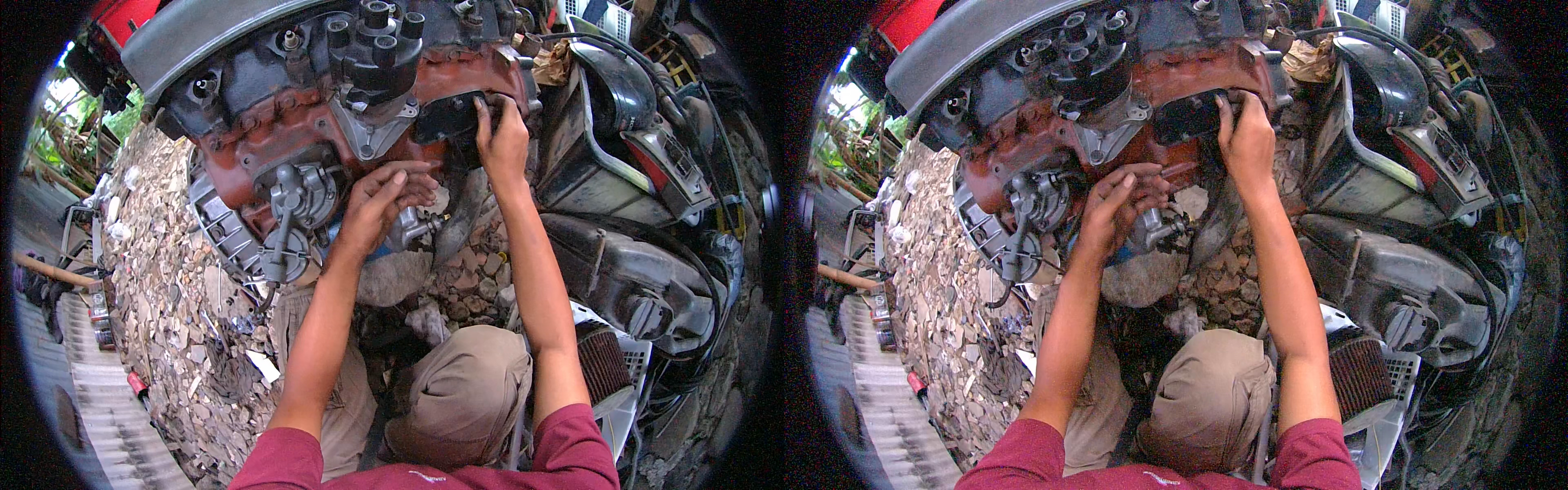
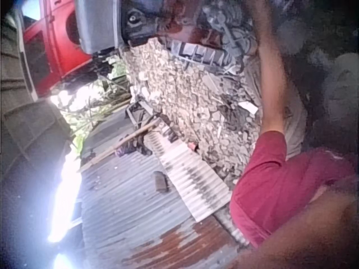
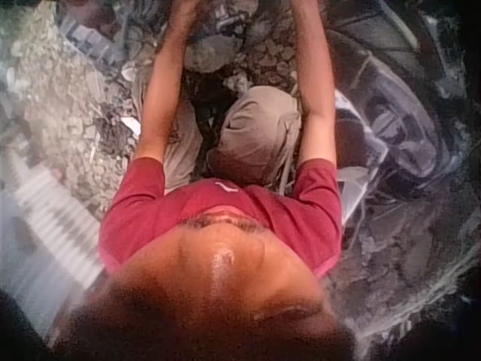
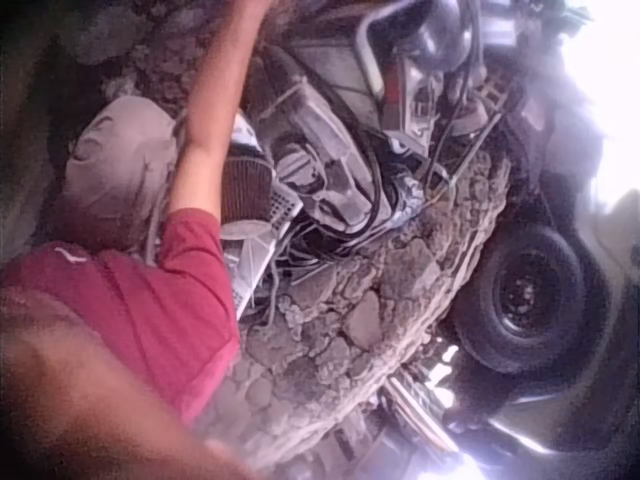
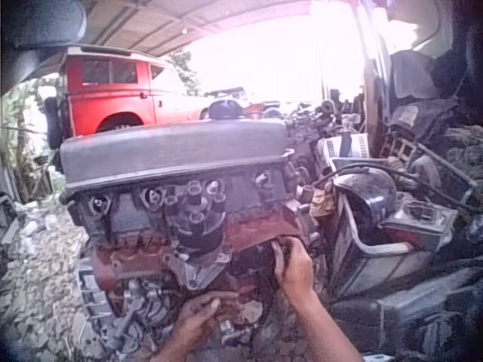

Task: The person sits on the ground and handles small metal parts, then attaches a black metal plate to a red engine block using bolts. The person continues to tighten the bolts by hand.

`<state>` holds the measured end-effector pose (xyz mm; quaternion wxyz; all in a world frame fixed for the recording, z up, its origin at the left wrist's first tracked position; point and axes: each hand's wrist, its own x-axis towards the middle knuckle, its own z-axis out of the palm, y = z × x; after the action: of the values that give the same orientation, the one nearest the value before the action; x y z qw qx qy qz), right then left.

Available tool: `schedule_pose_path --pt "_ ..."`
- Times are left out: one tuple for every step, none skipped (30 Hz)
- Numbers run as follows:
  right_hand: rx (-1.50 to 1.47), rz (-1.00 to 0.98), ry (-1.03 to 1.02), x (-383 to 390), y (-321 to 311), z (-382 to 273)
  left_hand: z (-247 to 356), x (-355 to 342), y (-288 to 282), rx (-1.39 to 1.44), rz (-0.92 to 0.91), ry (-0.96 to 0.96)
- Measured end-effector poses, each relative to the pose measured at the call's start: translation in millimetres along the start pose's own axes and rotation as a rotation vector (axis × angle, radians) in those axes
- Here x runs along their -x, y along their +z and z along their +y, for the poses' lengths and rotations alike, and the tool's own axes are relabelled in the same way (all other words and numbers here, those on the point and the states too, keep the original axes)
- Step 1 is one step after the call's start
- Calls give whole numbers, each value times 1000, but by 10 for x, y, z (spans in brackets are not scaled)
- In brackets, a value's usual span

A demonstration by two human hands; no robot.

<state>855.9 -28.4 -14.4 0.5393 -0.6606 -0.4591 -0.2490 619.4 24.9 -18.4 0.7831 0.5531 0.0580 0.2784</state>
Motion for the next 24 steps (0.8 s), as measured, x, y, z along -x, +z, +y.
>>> schedule_pose_path --pt "25 -25 73 14 23 -15 8 -4 -3 -6 -3 0" --pt "51 -50 147 27 37 -22 6 -1 -4 -5 0 -2" --pt "3 -24 80 39 40 -16 -1 2 -6 -3 2 -4" --pt "-45 3 13 45 43 -8 -5 0 -12 -2 4 -4" --pt "-93 30 -55 46 46 1 -7 2 -17 -7 10 -5" --pt "-92 40 -63 37 54 12 -8 5 -22 -12 15 -6" --pt "-89 48 -69 30 54 25 -12 8 -18 -15 20 -9" --pt "-85 56 -76 25 50 38 -7 4 -11 -16 19 -9" --pt "-61 37 -51 21 42 54 6 -2 0 -17 18 -9" --pt "-39 17 -27 16 37 53 17 3 3 -20 20 -9" --pt "-18 -3 -3 16 35 53 11 9 -7 -13 15 -10" --pt "-42 14 -56 22 37 56 -1 16 -21 -6 10 -11" --pt "-64 33 -111 17 30 60 -6 10 -22 2 2 -11" --pt "-87 51 -166 12 25 63 -4 7 -17 0 2 -10" --pt "-57 40 -122 11 23 63 6 5 -7 -2 3 -9" --pt "-29 28 -77 18 21 47 7 10 -2 -4 5 -9" --pt "0 16 -31 27 19 40 3 12 -2 -4 9 -11" --pt "-14 21 -33 35 21 43 -1 11 -2 -4 13 -13" --pt "-28 27 -36 33 24 45 3 8 -2 -6 16 -14" --pt "-42 34 -40 31 28 47 3 9 -2 -6 15 -13" --pt "-50 41 -77 28 33 61 2 11 -3 -7 15 -12" --pt "-57 47 -115 19 33 74 2 11 -2 -7 15 -11" --pt "-64 54 -152 14 33 86 9 8 1 -7 11 -11" --pt "-30 31 -101 15 35 94 20 5 5 -7 8 -12"
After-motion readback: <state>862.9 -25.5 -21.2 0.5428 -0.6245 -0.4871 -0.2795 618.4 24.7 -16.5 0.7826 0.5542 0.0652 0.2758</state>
